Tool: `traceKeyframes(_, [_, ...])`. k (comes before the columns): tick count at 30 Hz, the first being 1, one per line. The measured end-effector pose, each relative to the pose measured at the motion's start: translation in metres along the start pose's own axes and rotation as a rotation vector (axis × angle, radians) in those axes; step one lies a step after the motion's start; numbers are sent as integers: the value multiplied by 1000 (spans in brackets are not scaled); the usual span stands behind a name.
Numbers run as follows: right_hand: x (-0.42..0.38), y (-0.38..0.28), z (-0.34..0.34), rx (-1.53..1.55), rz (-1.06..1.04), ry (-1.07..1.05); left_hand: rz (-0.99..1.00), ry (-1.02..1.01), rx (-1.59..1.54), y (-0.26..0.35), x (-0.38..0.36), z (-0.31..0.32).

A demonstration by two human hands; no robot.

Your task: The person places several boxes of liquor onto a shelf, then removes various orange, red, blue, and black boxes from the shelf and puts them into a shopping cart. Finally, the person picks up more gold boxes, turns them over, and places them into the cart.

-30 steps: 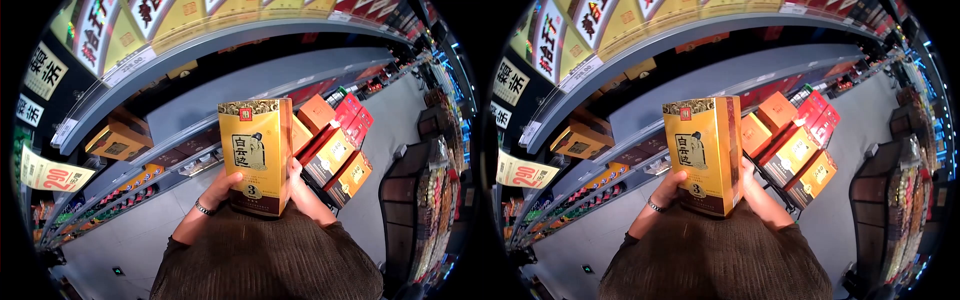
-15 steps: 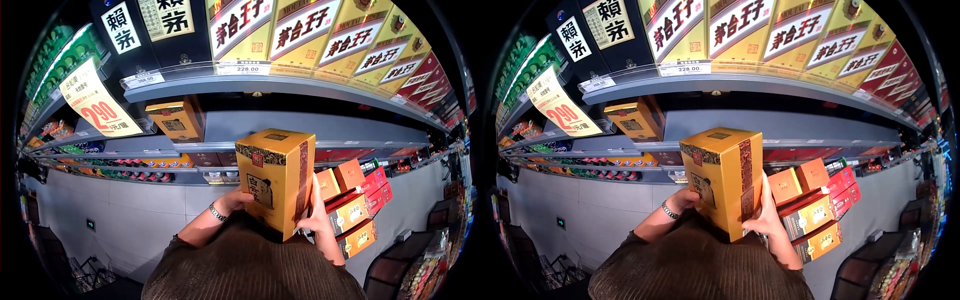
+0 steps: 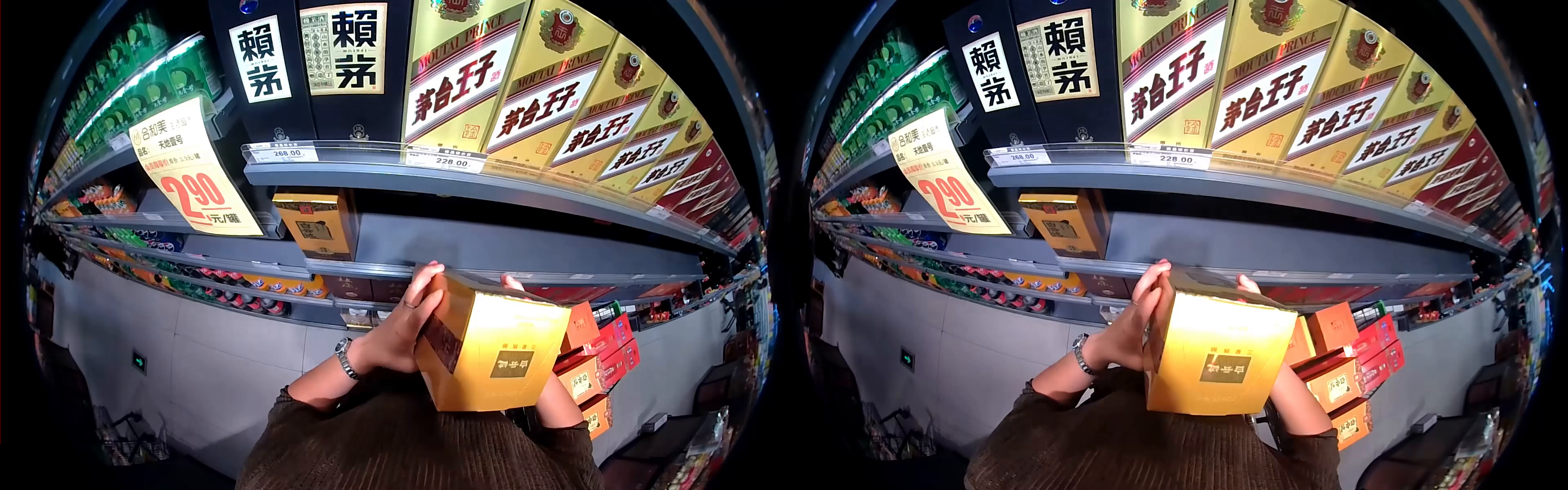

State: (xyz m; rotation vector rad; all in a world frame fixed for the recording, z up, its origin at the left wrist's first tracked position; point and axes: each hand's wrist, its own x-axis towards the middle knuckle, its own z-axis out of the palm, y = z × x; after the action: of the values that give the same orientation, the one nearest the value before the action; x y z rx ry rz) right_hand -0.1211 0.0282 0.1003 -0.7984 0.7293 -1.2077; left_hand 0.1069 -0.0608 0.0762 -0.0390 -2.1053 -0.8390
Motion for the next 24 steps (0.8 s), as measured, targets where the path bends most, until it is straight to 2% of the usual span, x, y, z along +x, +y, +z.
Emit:
traceKeyframes(2, [29,12,-31,525,179,-61,131,91,97,-11,4,0])
traceKeyframes(3, [43,17,-42,787,269,-95,122,73,150,-23,-1,-2])
traceKeyframes(5, [66,24,-54,730,251,-170,105,35,254,-44,-11,-10])
traceKeyframes(6, [74,24,-49,732,253,-123,-35,-45,319,-40,-9,-20])
traceKeyframes(7, [81,26,-44,748,224,-98,-45,-1,309,-47,-12,-22])
traceKeyframes(9, [100,24,-41,598,220,-150,-167,-36,323,-53,-11,-34])
traceKeyframes(10, [106,22,-38,708,280,-236,-204,-81,390,-58,-12,-39])
traceKeyframes(13, [129,29,-44,752,291,-273,-188,-3,368,-85,-26,-46])
traceKeyframes(14, [141,49,-65,517,156,-134,-173,28,351,-91,-26,-49])
traceKeyframes(16, [163,64,-87,-503,-130,-88,-250,1,378,-99,-28,-59])
traceKeyframes(17, [167,70,-92,-682,-224,-69,-305,3,358,-102,-27,-63])
traceKeyframes(21, [182,62,-73,-1049,-401,-42,-292,-30,462,-128,-33,-74])
traceKeyframes(23, [191,63,-83,-1438,-530,-35,-375,4,414,-152,-50,-72])
traceKeyframes(24, [196,63,-87,-1491,-534,-18,-423,39,383,-162,-59,-70])
